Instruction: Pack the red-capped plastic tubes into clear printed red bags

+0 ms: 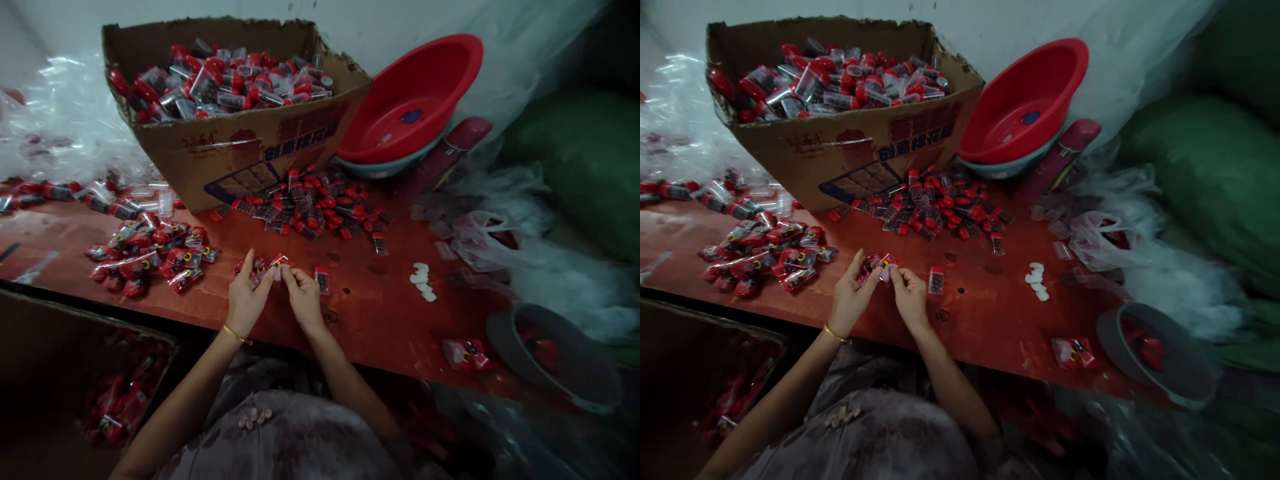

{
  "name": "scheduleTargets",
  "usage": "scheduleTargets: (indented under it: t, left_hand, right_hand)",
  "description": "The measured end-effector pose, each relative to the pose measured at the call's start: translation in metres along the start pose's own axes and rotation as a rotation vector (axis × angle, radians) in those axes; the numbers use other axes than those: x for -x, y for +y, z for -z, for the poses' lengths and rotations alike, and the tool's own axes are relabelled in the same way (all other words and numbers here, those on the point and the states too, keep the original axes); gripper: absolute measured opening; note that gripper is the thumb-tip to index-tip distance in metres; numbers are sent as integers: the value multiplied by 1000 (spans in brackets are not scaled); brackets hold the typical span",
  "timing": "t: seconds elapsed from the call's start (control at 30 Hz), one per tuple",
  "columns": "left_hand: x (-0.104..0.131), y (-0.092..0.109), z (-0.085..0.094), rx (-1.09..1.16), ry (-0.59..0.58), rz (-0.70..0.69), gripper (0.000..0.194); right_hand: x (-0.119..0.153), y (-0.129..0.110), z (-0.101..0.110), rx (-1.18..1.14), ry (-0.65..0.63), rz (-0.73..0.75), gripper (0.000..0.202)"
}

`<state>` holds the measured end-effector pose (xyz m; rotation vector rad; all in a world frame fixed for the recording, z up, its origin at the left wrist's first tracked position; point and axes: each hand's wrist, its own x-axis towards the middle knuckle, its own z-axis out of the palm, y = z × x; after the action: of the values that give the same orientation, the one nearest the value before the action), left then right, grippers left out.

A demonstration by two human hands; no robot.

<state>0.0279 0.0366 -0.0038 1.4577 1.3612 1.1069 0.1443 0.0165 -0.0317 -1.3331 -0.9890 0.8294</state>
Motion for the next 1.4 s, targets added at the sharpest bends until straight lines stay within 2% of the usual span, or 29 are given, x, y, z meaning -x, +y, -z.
scheduleTargets:
  t: [0.13,0.17,0.23,0.33,0.43,0.6,0.73,0.83,1.0,1.07,1.13,1.2,1.27,1.33,1.4]
  left_hand:
    - [6,-1,-2,297,-232,320,45]
    - [7,1,-3,362,-250,390,46]
    - [7,4,-6,464,-204,481,46]
    - [6,7,-11,578,-109,459,44]
    - [4,4,-16,640,-65,395,37]
    - [3,-4,-16,538,-72,272,31]
    - [5,-6,-18,424,-45,216,27]
    - [7,-2,-22,471,-15,245,27]
    - [9,6,-23,710,-30,433,39]
    - [7,6,-20,746,-15,491,37]
    - [4,4,-16,773,11,553,36]
    - [0,1,-11,803,3,619,36]
    - [-1,0,-8,836,-42,670,37]
    - [-1,1,-8,865,-86,709,38]
    - [0,3,-9,879,-103,735,39]
  right_hand:
    - [5,-2,10,53,-7,16,31]
    - [6,-3,12,63,11,22,31]
    - [9,-2,13,99,68,58,30]
    - [14,-1,13,137,104,116,27]
    - [18,1,11,106,105,101,26]
    - [19,2,8,-28,25,37,22]
    - [20,2,6,98,31,32,31]
    - [20,1,3,179,51,66,36]
    - [15,-1,8,256,-8,92,31]
    - [12,-1,19,389,-35,151,34]
    - [10,0,36,658,25,194,35]
    - [7,3,54,982,136,145,47]
    - [6,9,70,1201,158,86,53]
    - [5,16,81,1279,98,112,42]
    - [6,19,87,1248,52,169,30]
